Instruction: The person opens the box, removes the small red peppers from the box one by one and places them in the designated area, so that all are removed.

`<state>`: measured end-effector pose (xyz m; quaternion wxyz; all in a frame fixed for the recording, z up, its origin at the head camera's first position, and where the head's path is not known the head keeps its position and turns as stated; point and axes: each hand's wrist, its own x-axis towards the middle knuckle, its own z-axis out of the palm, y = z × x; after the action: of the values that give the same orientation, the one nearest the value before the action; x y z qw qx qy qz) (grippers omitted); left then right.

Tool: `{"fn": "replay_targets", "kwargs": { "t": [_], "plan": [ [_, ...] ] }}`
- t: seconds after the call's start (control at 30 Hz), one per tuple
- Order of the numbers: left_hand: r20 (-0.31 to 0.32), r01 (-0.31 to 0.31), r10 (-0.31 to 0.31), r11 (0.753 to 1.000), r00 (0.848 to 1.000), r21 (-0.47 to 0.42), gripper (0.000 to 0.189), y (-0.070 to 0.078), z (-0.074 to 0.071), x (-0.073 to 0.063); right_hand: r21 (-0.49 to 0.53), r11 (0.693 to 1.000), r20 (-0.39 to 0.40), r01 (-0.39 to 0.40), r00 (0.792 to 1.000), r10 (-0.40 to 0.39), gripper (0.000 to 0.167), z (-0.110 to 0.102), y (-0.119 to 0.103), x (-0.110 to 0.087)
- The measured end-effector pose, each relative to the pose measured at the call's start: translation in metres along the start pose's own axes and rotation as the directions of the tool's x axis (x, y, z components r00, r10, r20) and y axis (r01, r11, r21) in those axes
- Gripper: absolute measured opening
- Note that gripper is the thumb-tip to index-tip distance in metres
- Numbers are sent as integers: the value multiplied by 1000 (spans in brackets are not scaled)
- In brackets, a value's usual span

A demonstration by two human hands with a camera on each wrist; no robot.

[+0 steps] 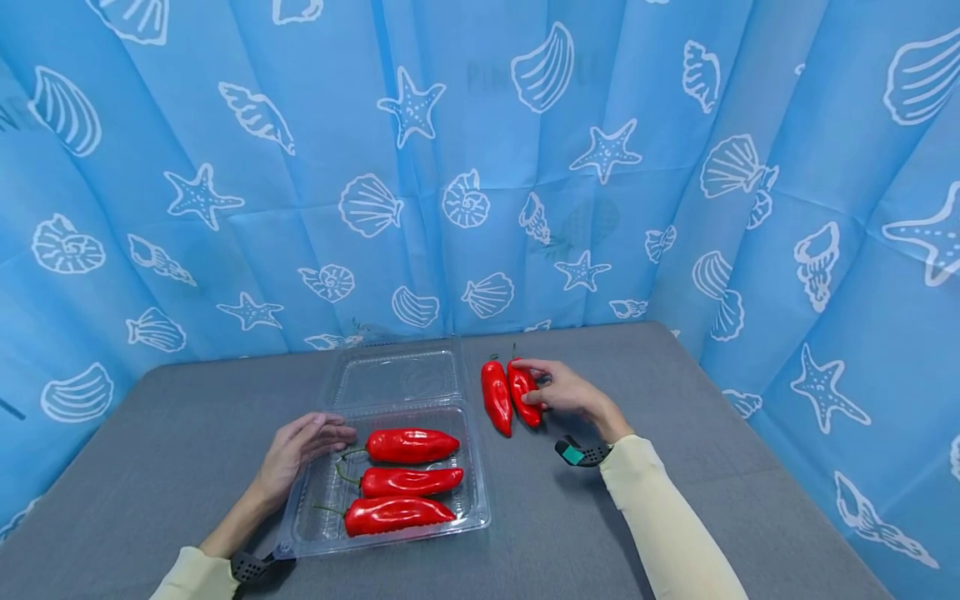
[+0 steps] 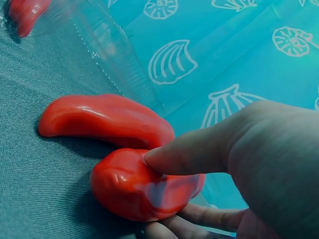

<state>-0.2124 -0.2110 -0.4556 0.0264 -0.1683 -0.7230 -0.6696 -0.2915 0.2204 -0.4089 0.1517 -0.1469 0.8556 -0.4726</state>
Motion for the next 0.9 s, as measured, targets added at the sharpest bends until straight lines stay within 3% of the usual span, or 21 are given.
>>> {"fn": "replay_targets", "kwargs": {
  "t": [0.9],
  "plan": [
    [-6,28,-28,1000,1000,9,44,1,1,0,12,1000,-28,-14,1000,15,60,0,-1,-1]
  ]
}}
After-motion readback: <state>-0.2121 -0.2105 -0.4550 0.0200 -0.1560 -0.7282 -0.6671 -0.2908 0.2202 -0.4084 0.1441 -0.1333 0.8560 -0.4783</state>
